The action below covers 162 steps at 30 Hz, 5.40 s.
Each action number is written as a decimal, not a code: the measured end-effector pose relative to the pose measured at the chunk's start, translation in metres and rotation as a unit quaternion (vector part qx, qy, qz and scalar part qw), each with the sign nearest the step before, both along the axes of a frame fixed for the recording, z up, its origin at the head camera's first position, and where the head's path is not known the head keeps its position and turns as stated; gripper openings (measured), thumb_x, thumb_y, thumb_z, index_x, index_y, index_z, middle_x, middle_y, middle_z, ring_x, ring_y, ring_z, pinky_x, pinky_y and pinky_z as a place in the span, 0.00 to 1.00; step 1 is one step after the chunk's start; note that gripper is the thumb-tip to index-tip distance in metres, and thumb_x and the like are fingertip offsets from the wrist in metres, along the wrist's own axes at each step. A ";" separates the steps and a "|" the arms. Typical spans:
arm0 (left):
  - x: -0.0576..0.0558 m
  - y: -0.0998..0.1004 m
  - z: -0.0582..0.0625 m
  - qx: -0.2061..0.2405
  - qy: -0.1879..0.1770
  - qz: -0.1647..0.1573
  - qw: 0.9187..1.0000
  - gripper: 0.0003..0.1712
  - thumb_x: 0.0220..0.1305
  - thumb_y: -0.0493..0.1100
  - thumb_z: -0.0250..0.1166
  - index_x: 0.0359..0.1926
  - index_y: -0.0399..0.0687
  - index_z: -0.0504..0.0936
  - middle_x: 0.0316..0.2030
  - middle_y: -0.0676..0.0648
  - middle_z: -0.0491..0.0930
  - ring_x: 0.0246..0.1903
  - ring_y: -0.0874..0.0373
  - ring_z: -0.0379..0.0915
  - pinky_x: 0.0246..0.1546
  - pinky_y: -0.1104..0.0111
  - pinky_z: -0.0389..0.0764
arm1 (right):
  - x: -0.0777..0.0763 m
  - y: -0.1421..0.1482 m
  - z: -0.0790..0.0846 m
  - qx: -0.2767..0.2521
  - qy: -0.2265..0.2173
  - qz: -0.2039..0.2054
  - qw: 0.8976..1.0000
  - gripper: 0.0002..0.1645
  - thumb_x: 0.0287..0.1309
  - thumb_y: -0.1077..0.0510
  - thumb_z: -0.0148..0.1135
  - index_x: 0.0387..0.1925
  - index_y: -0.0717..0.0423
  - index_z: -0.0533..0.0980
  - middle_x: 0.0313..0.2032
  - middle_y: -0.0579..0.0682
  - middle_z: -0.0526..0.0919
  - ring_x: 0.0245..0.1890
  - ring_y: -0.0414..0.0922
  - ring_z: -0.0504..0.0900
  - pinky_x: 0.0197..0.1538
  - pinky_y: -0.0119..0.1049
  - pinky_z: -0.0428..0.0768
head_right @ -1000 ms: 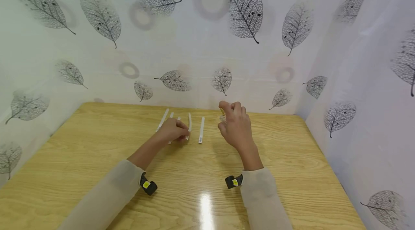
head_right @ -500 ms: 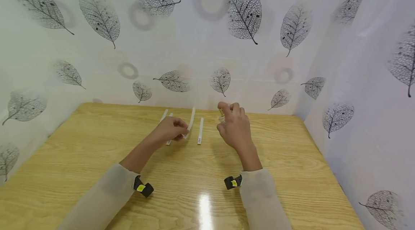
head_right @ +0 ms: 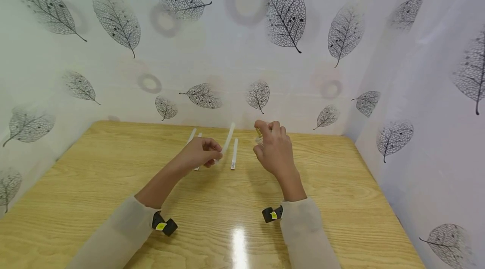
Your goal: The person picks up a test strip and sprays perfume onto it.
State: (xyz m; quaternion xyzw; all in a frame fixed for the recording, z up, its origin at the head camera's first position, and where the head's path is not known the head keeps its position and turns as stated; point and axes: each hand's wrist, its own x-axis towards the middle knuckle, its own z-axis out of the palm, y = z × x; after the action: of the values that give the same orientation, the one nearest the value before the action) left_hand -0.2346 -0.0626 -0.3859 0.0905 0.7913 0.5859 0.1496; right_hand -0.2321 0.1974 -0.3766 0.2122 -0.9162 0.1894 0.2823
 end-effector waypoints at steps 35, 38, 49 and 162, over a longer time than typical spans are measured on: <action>0.031 0.014 0.019 0.019 0.046 -0.060 0.997 0.05 0.68 0.38 0.68 0.41 0.42 0.83 0.33 0.45 0.82 0.32 0.44 0.80 0.32 0.61 0.84 | 0.000 -0.004 0.000 -0.003 0.003 0.015 1.000 0.30 0.52 0.64 0.63 0.56 0.44 0.64 0.43 0.62 0.73 0.34 0.58 0.72 0.28 0.47 0.69; 0.033 0.015 0.022 0.018 0.046 -0.064 0.997 0.05 0.68 0.38 0.68 0.41 0.42 0.83 0.34 0.45 0.83 0.34 0.41 0.80 0.34 0.58 0.84 | 0.000 -0.005 0.000 -0.005 -0.002 0.021 1.000 0.31 0.52 0.64 0.63 0.56 0.44 0.64 0.43 0.62 0.73 0.35 0.58 0.72 0.28 0.47 0.70; 0.044 0.018 0.029 0.020 0.042 -0.084 0.995 0.06 0.68 0.40 0.69 0.42 0.43 0.83 0.34 0.45 0.81 0.31 0.48 0.79 0.34 0.60 0.84 | 0.003 -0.010 -0.001 -0.021 0.007 0.043 0.999 0.30 0.53 0.65 0.62 0.57 0.47 0.65 0.42 0.62 0.71 0.36 0.58 0.72 0.27 0.46 0.71; 0.049 0.018 0.037 0.020 0.057 -0.084 0.995 0.04 0.67 0.38 0.68 0.41 0.42 0.83 0.32 0.45 0.81 0.29 0.48 0.78 0.29 0.66 0.82 | 0.006 -0.010 0.005 -0.029 0.043 0.041 0.998 0.29 0.50 0.69 0.60 0.54 0.51 0.66 0.39 0.61 0.70 0.30 0.55 0.67 0.24 0.41 0.64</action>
State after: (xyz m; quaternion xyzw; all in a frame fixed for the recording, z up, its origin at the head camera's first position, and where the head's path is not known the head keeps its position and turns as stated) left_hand -0.1858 -0.0447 -0.3492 0.1931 0.7763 0.5807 0.1513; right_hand -0.2265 0.1876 -0.3721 0.2491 -0.8882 0.2176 0.3190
